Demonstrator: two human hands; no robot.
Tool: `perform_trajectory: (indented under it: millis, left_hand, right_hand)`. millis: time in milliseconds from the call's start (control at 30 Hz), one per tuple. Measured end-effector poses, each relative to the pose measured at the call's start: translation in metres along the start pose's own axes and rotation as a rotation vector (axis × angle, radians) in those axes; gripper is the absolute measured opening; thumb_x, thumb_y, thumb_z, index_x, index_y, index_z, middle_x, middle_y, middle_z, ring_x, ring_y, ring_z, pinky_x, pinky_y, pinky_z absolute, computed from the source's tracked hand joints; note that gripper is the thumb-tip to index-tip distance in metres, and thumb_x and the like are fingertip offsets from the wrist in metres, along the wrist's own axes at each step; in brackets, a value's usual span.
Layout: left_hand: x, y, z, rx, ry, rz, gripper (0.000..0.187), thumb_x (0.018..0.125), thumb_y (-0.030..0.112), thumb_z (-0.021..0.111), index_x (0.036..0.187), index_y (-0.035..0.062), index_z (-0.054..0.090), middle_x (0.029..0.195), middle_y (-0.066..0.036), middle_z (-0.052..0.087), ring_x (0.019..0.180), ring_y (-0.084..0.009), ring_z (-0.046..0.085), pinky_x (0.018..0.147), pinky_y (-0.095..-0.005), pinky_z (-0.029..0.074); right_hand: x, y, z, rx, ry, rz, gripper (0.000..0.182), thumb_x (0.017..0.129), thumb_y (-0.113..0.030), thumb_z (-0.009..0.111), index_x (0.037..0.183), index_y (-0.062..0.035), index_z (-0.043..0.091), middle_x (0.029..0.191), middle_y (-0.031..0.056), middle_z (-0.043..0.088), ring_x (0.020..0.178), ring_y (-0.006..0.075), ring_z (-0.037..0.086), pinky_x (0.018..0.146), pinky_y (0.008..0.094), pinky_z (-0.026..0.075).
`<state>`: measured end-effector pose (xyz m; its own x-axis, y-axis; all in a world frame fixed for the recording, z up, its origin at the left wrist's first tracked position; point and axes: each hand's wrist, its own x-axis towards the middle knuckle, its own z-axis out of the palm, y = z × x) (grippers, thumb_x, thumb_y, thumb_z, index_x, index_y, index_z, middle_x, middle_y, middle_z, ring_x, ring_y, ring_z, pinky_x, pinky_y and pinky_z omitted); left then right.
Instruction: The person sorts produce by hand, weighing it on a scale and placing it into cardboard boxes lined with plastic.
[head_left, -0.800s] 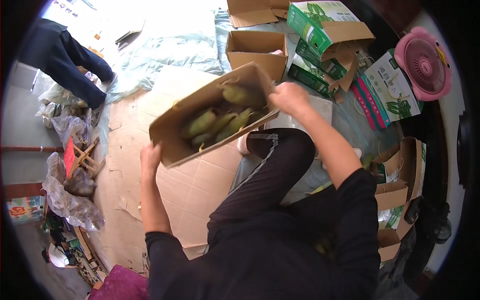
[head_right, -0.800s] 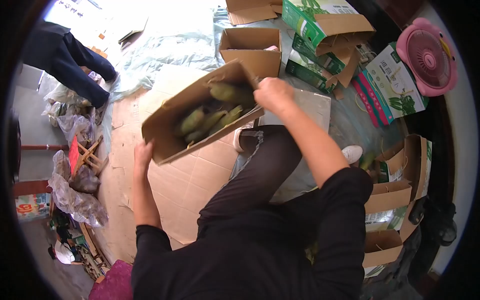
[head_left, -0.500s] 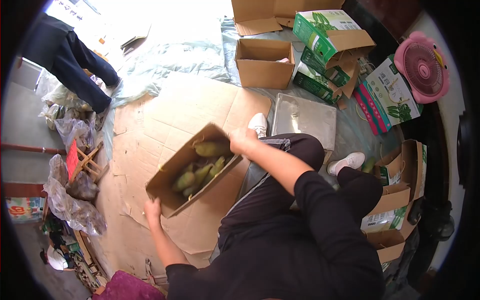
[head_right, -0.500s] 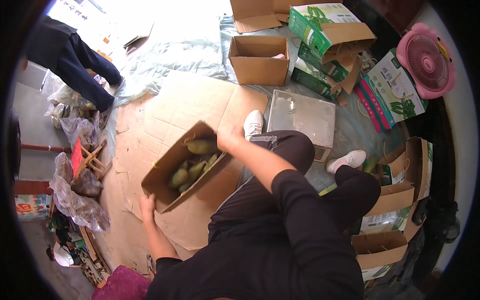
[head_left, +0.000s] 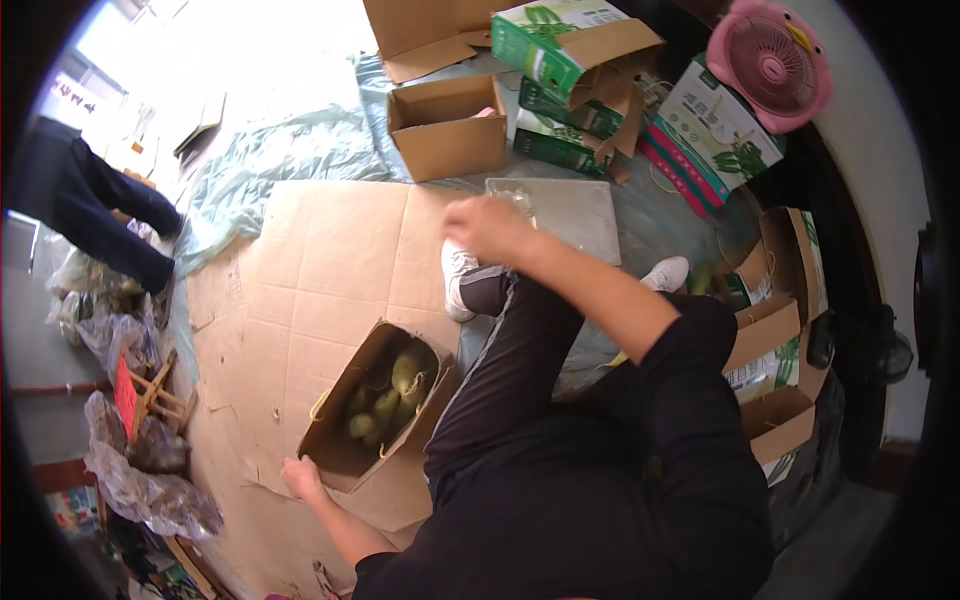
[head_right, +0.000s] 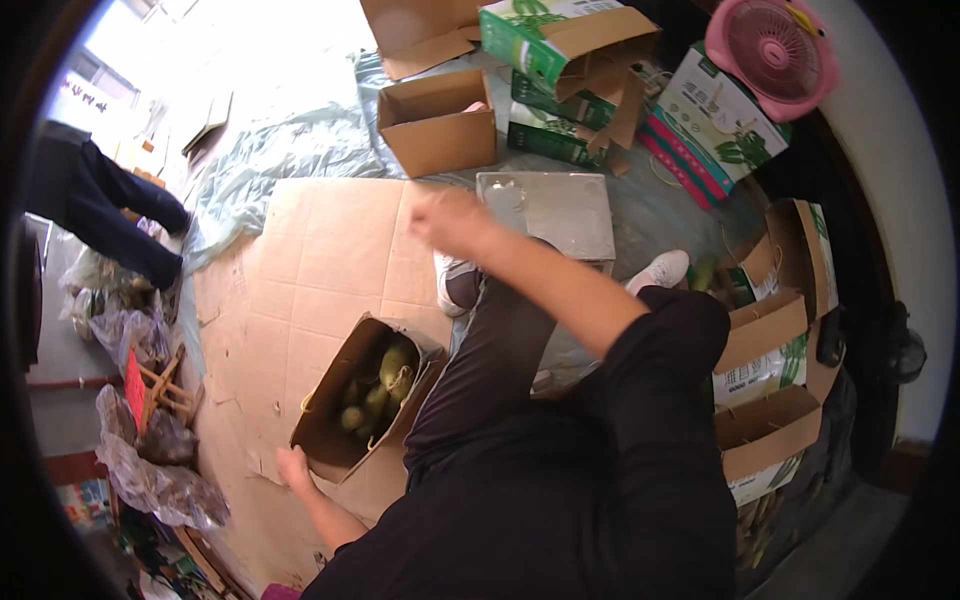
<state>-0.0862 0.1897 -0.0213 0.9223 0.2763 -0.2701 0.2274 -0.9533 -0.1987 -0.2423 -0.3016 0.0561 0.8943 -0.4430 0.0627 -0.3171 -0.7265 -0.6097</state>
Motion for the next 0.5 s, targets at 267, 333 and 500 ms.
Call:
perform_trajectory:
  millis: [267, 333, 500]
  left_hand:
    - [-0.022, 0.178, -0.041, -0.211, 0.241, 0.889, 0.042, 0.077, 0.024, 0.065, 0.115, 0.0078, 0.055, 0.112, -0.016, 0.056, 0.105, -0.0335, 0.052, 0.088, -0.0425, 0.043]
    - [-0.065, 0.242, -0.048, -0.132, 0.161, 1.014, 0.041, 0.078, 0.026, 0.065, 0.115, 0.0118, 0.055, 0.111, -0.015, 0.056, 0.106, -0.0324, 0.052, 0.088, -0.0415, 0.043]
    - [-0.111, 0.356, 0.000, 0.238, -0.062, 1.277, 0.043, 0.079, 0.034, 0.064, 0.116, 0.0149, 0.055, 0.115, -0.011, 0.057, 0.109, -0.0311, 0.052, 0.089, -0.0422, 0.043]
  right_hand:
    - [-0.130, 0.131, -0.122, 0.044, 0.259, 0.462, 0.020, 0.076, -0.026, 0.056, 0.080, -0.0079, 0.066, 0.078, 0.0124, 0.065, 0.072, 0.0307, 0.062, 0.066, 0.0395, 0.048]
    - [-0.168, 0.170, -0.113, 0.092, 0.222, 0.595, 0.020, 0.076, -0.026, 0.057, 0.080, -0.0077, 0.066, 0.079, 0.0119, 0.066, 0.072, 0.0299, 0.063, 0.066, 0.0397, 0.048]
    - [-0.227, 0.199, -0.104, -0.298, -0.017, 0.809, 0.020, 0.073, -0.024, 0.060, 0.084, -0.0080, 0.066, 0.078, 0.0116, 0.066, 0.074, 0.0250, 0.064, 0.065, 0.0375, 0.049]
